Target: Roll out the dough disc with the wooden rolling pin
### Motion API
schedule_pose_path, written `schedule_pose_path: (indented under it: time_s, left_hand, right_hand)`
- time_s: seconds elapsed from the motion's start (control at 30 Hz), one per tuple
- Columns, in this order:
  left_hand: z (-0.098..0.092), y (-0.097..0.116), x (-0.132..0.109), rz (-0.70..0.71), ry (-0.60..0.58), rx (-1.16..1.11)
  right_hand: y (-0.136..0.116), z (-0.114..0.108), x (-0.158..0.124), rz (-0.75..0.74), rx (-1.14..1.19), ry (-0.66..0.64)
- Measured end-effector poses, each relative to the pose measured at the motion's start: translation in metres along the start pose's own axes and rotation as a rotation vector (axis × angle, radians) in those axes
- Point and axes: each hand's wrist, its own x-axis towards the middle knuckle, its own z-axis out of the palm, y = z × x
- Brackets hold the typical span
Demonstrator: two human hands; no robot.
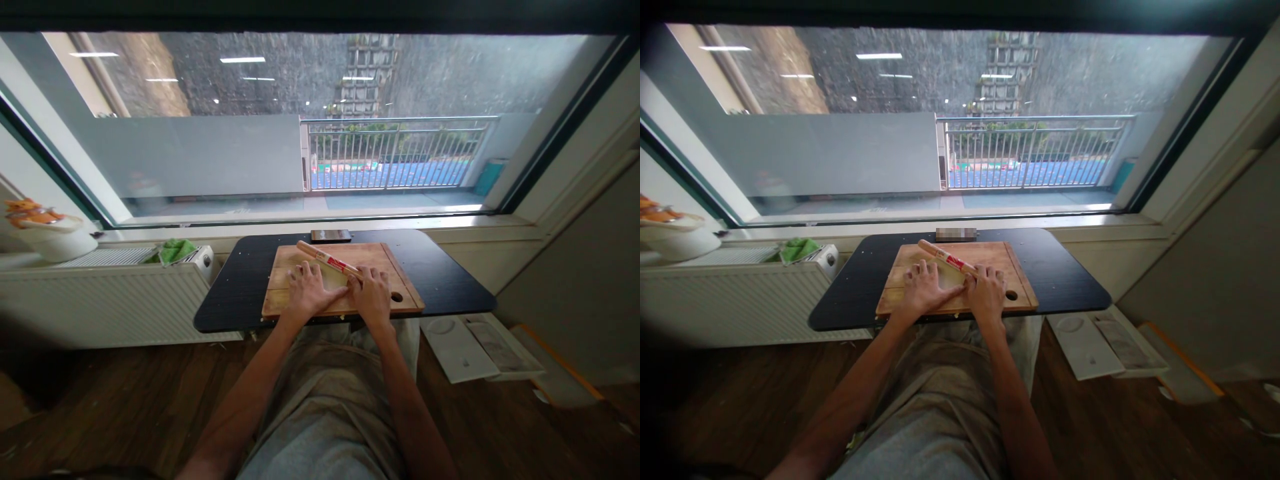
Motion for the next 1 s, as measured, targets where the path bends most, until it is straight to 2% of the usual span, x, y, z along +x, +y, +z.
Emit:
schedule_pose_path:
  time_s: [0.13, 0.27, 0.37, 0.5, 0.53, 0.63, 0.7, 0.73, 0.87, 1.0]
  left_hand:
    - [0.005, 0.004, -0.004, 0.000, 0.005, 0.047]
    - [0.000, -0.005, -0.013, 0.068, -0.018, 0.036]
    - [-0.010, -0.020, -0.018, 0.155, -0.050, 0.030]
    - [-0.033, -0.045, -0.016, 0.275, -0.141, -0.034]
    - [-0.040, -0.050, -0.013, 0.249, -0.138, -0.054]
    - [-0.053, -0.054, 0.000, 0.166, 0.071, -0.068]
    - [-0.057, -0.052, 0.010, 0.171, 0.177, -0.052]
    - [-0.057, -0.050, 0.016, 0.193, 0.192, -0.047]
    - [-0.051, -0.044, 0.043, 0.308, 0.121, -0.023]
    - [-0.045, -0.050, 0.065, 0.252, 0.027, 0.094]
  right_hand:
    - [-0.001, -0.002, -0.001, 0.003, 0.001, -0.009]
    - [-0.004, -0.005, -0.002, 0.015, -0.015, -0.022]
    - [-0.004, -0.006, -0.003, 0.010, -0.012, -0.033]
    - [-0.001, -0.008, -0.002, -0.030, 0.006, -0.047]
    - [0.000, -0.008, -0.003, -0.039, 0.015, -0.049]
    - [0.006, -0.010, -0.003, -0.074, 0.078, -0.043]
    - [0.009, -0.011, -0.005, -0.112, 0.151, -0.045]
    - [0.010, -0.012, -0.006, -0.134, 0.190, -0.052]
    - [0.008, -0.011, -0.009, -0.172, 0.299, -0.069]
    - [0.002, -0.010, -0.003, -0.093, 0.270, -0.070]
